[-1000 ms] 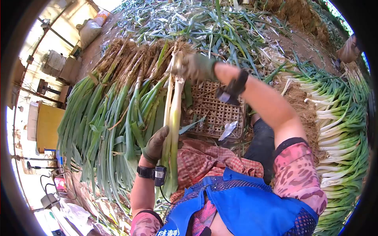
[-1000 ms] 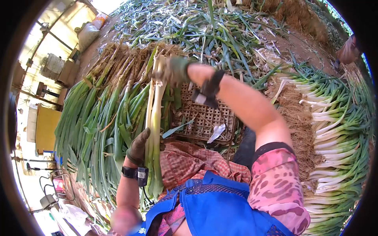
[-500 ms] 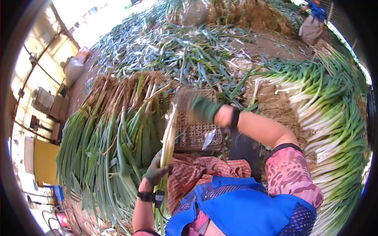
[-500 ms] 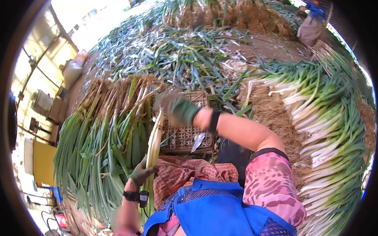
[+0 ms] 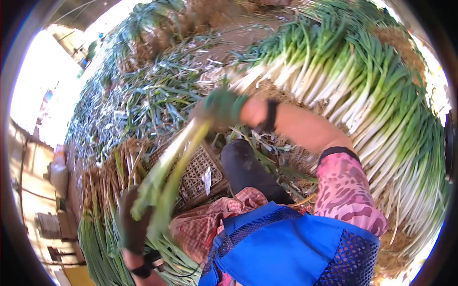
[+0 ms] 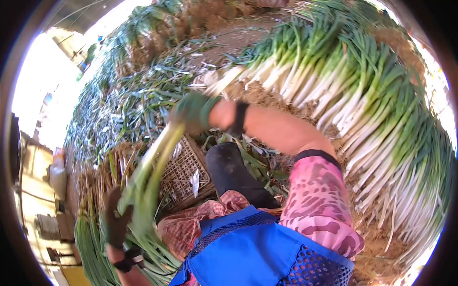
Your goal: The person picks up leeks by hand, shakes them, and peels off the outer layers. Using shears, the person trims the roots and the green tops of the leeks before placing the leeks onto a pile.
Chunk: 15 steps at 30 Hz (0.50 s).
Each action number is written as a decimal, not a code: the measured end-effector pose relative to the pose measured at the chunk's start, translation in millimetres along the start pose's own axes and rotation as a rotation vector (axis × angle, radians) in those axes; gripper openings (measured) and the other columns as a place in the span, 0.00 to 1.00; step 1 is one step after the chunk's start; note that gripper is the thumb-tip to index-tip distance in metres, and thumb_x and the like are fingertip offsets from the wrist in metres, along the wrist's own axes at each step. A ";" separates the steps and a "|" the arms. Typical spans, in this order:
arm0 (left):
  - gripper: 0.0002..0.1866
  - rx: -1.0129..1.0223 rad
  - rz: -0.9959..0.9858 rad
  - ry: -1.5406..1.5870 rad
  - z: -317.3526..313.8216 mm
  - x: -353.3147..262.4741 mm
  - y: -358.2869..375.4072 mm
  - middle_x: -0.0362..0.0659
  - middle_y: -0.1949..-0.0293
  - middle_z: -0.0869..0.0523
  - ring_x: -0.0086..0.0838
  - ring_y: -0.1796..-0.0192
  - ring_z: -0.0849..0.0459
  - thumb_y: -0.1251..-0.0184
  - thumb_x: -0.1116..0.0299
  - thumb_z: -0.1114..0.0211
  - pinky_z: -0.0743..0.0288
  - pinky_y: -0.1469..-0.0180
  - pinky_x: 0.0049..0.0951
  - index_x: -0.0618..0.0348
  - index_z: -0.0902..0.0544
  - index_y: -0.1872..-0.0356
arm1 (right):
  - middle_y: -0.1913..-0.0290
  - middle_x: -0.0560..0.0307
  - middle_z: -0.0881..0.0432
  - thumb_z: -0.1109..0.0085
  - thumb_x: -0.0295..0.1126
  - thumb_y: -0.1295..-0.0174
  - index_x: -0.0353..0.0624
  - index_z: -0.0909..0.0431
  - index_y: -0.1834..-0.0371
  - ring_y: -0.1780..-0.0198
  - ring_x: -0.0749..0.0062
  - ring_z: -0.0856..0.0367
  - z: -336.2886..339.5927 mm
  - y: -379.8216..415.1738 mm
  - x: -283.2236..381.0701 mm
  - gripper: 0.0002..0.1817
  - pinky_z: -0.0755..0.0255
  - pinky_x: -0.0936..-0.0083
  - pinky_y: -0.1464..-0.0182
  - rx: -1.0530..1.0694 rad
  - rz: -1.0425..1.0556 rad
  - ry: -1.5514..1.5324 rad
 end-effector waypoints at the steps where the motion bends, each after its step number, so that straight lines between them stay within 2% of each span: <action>1: 0.32 -0.156 -0.017 0.157 23.1 1.9 -0.6 0.48 0.38 0.22 0.35 0.34 0.25 0.44 0.82 0.33 0.35 0.30 0.36 0.63 0.27 0.35 | 0.65 0.56 0.16 0.37 0.36 0.44 0.51 0.21 0.62 0.61 0.57 0.15 36.8 26.5 -33.3 0.08 0.22 0.60 0.60 -0.038 -0.129 0.063; 2: 0.31 -0.171 -0.112 0.057 50.0 3.2 -4.9 0.49 0.36 0.24 0.36 0.33 0.26 0.41 0.83 0.37 0.37 0.29 0.37 0.66 0.29 0.33 | 0.64 0.57 0.16 0.40 0.36 0.39 0.51 0.21 0.58 0.62 0.60 0.15 44.8 51.0 -89.2 0.08 0.22 0.61 0.61 -0.095 -0.366 0.103; 3: 0.29 -0.249 -0.107 0.135 65.0 -12.7 -3.6 0.50 0.36 0.24 0.35 0.33 0.26 0.37 0.81 0.39 0.37 0.29 0.37 0.67 0.30 0.33 | 0.64 0.59 0.16 0.41 0.38 0.35 0.52 0.21 0.54 0.65 0.66 0.16 82.9 85.2 -105.8 0.09 0.22 0.65 0.62 -0.114 -0.648 0.036; 4: 0.27 -0.323 -0.076 0.177 70.2 -25.9 -5.1 0.50 0.37 0.23 0.34 0.34 0.26 0.35 0.80 0.40 0.36 0.29 0.37 0.69 0.30 0.33 | 0.63 0.59 0.16 0.42 0.42 0.33 0.50 0.21 0.50 0.67 0.70 0.18 103.6 120.1 -131.2 0.14 0.22 0.71 0.64 -0.222 -0.805 -0.078; 6: 0.25 -0.283 -0.076 0.140 67.1 -5.1 -8.0 0.48 0.40 0.21 0.34 0.35 0.26 0.33 0.78 0.41 0.36 0.30 0.36 0.68 0.30 0.34 | 0.62 0.54 0.15 0.37 0.42 0.40 0.45 0.22 0.44 0.63 0.72 0.16 119.6 191.5 -183.4 0.22 0.21 0.74 0.56 -0.544 -1.104 -0.328; 8: 0.22 -0.135 0.070 0.325 21.6 28.0 -23.0 0.46 0.43 0.19 0.31 0.39 0.23 0.33 0.77 0.40 0.32 0.35 0.33 0.65 0.26 0.38 | 0.58 0.49 0.16 0.34 0.41 0.43 0.38 0.25 0.42 0.59 0.66 0.16 124.4 242.6 -218.5 0.28 0.22 0.73 0.49 -0.686 -1.299 -0.320; 10: 0.19 0.058 0.349 0.475 -58.5 63.1 -31.6 0.44 0.46 0.19 0.28 0.44 0.21 0.33 0.75 0.38 0.28 0.41 0.28 0.61 0.22 0.42 | 0.50 0.40 0.17 0.32 0.42 0.45 0.34 0.31 0.37 0.51 0.56 0.16 92.2 298.8 -281.2 0.35 0.24 0.67 0.43 -0.725 -1.560 -0.176; 11: 0.17 0.190 0.461 0.564 -108.0 86.2 -24.5 0.43 0.50 0.19 0.29 0.50 0.20 0.32 0.71 0.38 0.26 0.46 0.28 0.61 0.22 0.43 | 0.42 0.35 0.21 0.34 0.42 0.45 0.33 0.36 0.32 0.43 0.50 0.19 71.6 323.3 -307.0 0.39 0.26 0.62 0.40 -0.642 -1.653 -0.069; 13: 0.16 0.454 0.708 0.685 -205.9 130.4 -7.0 0.40 0.56 0.19 0.30 0.62 0.19 0.29 0.64 0.37 0.21 0.57 0.29 0.61 0.21 0.46 | 0.36 0.34 0.25 0.34 0.41 0.42 0.33 0.41 0.29 0.35 0.51 0.24 19.1 369.6 -337.9 0.42 0.29 0.64 0.35 -0.470 -1.892 -0.041; 14: 0.17 0.577 0.889 0.826 -259.4 162.3 10.3 0.42 0.55 0.18 0.32 0.60 0.18 0.29 0.63 0.37 0.21 0.55 0.30 0.61 0.22 0.45 | 0.34 0.34 0.28 0.33 0.42 0.40 0.34 0.44 0.27 0.31 0.52 0.28 -1.8 385.9 -339.4 0.43 0.32 0.64 0.32 -0.339 -1.996 -0.085; 15: 0.18 0.698 1.073 0.961 -297.9 183.0 24.4 0.44 0.54 0.18 0.33 0.58 0.17 0.29 0.61 0.37 0.20 0.54 0.32 0.60 0.23 0.44 | 0.34 0.36 0.27 0.35 0.41 0.39 0.35 0.43 0.27 0.32 0.52 0.27 -13.9 391.9 -321.1 0.41 0.32 0.63 0.32 -0.217 -2.048 -0.127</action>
Point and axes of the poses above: each hand's wrist, its own y-axis away from the middle knuckle, its own z-axis out of the back of the hand, x = y × z, the point moved 4 cm from there along -y, towards the middle knuckle
